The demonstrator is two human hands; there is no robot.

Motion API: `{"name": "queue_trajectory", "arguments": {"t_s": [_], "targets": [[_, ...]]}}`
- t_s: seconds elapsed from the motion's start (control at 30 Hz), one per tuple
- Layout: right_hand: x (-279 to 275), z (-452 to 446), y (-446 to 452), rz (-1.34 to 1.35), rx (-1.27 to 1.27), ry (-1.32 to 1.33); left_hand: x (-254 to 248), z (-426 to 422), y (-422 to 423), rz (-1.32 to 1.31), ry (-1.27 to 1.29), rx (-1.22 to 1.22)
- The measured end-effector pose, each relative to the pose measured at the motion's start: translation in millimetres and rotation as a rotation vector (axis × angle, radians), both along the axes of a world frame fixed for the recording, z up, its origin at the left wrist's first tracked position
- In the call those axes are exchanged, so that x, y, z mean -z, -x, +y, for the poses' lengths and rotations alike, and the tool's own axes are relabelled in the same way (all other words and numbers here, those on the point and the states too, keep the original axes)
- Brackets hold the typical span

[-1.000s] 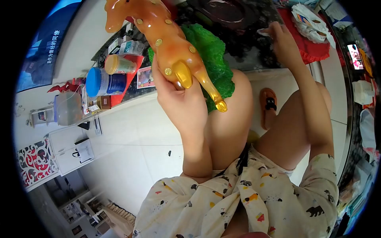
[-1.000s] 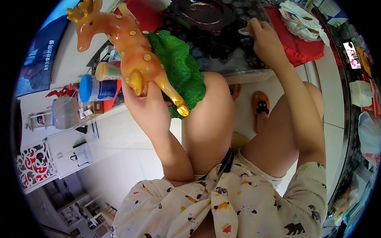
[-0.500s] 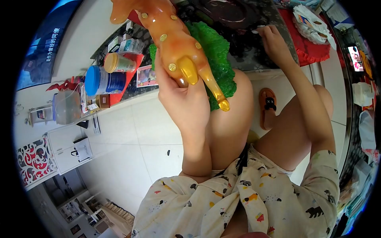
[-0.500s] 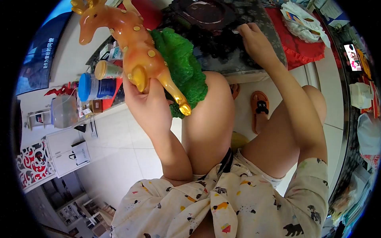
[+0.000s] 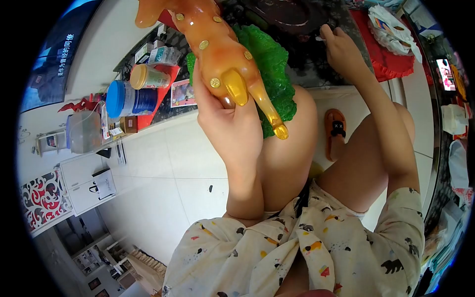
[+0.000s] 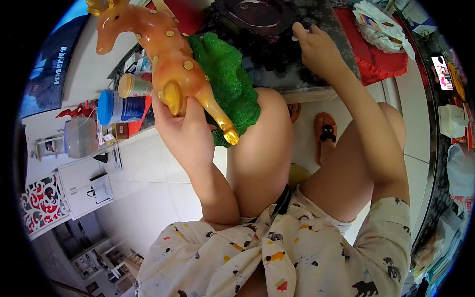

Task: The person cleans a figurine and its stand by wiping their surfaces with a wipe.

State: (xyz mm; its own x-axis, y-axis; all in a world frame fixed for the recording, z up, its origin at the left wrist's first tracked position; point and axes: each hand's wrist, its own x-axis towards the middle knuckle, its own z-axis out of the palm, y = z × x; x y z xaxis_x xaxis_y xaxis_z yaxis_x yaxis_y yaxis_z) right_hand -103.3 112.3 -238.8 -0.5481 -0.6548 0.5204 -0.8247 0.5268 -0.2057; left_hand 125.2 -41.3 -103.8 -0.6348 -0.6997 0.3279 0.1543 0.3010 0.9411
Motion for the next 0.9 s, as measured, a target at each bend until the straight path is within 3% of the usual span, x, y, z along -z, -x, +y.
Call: {"name": "queue_trajectory", "arguments": {"t_s": [0.3, 0.4, 0.6, 0.7, 0.9], "targets": [[-0.6, -4.7, -4.4, -0.011, -0.004, 0.023, -1.4, 1.0, 0.7, 0.016, -0.042, 0.004], [-4.2, -1.2, -10.5, -0.148, 0.079, -0.013, -0.4, 0.0, 0.3, 0.009, -0.023, -0.003], [-7.3, 40.5, -29.8, -0.466, -0.049, 0.186, 1.1, -2.0, -2.0, -0.059, -0.006, -0.027], [-21.4, 49.8, -43.9, -0.615, 0.004, 0.192, 2.2, -3.4, -2.0, -0.064, 0.035, -0.028], [-22.9, 46.1, -49.1, -0.379, 0.010, 0.141, 3.7, -2.7, -0.5, -0.010, 0.012, -0.013]]}}
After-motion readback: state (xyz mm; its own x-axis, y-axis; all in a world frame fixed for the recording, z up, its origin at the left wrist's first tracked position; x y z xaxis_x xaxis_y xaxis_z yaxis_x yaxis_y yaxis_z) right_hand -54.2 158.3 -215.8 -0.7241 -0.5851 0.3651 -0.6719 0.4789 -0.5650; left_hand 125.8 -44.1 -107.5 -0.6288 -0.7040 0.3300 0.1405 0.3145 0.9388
